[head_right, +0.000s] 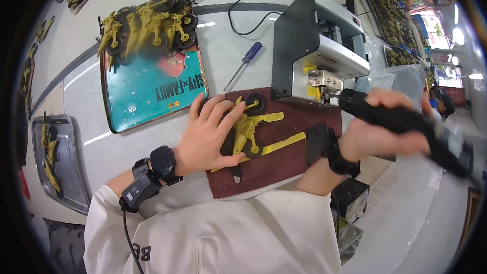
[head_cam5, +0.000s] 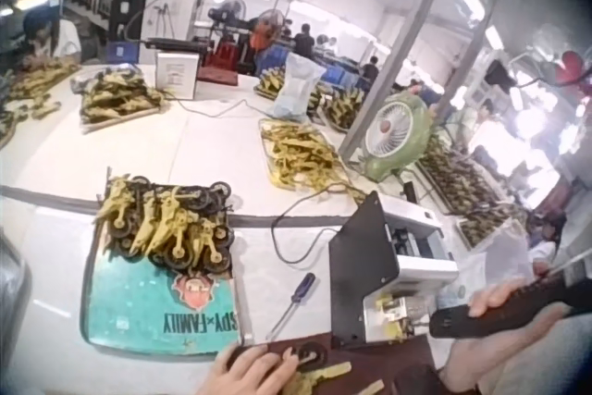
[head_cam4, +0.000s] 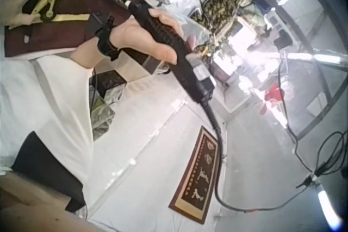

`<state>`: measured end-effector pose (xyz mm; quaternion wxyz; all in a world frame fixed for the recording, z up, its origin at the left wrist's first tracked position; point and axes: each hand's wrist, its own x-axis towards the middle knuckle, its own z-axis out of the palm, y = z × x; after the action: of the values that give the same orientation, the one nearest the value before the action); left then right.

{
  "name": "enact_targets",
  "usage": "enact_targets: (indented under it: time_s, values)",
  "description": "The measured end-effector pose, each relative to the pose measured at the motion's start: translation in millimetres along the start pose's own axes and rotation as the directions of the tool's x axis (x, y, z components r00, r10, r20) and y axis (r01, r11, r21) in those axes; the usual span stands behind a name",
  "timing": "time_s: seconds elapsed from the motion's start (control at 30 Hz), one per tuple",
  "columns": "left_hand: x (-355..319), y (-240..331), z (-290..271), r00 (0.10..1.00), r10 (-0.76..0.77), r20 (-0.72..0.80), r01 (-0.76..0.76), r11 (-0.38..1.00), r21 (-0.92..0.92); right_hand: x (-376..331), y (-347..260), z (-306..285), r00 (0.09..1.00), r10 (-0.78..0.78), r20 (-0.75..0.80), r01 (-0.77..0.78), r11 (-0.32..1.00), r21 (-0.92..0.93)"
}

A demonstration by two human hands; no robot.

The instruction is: Using a handheld power tool to clean or finish small yellow toy motorcycle models at a manufacturing workbench.

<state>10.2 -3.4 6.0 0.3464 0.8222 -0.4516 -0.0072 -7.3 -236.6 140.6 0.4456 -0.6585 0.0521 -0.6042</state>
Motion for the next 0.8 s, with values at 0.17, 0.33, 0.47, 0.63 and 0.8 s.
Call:
enact_targets:
  time_s: [0.17, 0.33, 0.47, 0.63, 0.8]
  values:
    - [-4.6, 1.3, -4.3, 0.999, -0.030, -0.017, 0.030, 1.000, 0.009, -21.8, -4.7, 1.2, 0.975, 0.152, 0.159, -0.165, 0.984, 0.070]
    - [-4.5, 1.8, -1.6, 0.999, 0.000, -0.033, -0.001, 1.000, -0.029, -76.6, -48.1, -22.7, 0.906, 0.076, 0.417, -0.290, 0.828, 0.480]
    - [-5.5, 0.8, -1.3, 0.999, -0.017, -0.036, 0.016, 1.000, -0.021, -95.1, -57.0, -24.3, 0.881, 0.030, 0.472, -0.316, 0.778, 0.542]
    - [-4.0, 1.5, 0.4, 0.999, -0.020, -0.035, 0.020, 1.000, -0.012, -103.5, -48.4, -26.0, 0.853, 0.028, 0.521, -0.355, 0.762, 0.542]
    - [-3.5, 1.6, 1.1, 0.999, -0.016, -0.034, 0.016, 1.000, -0.012, -114.4, -25.6, -29.1, 0.799, 0.103, 0.593, -0.478, 0.706, 0.522]
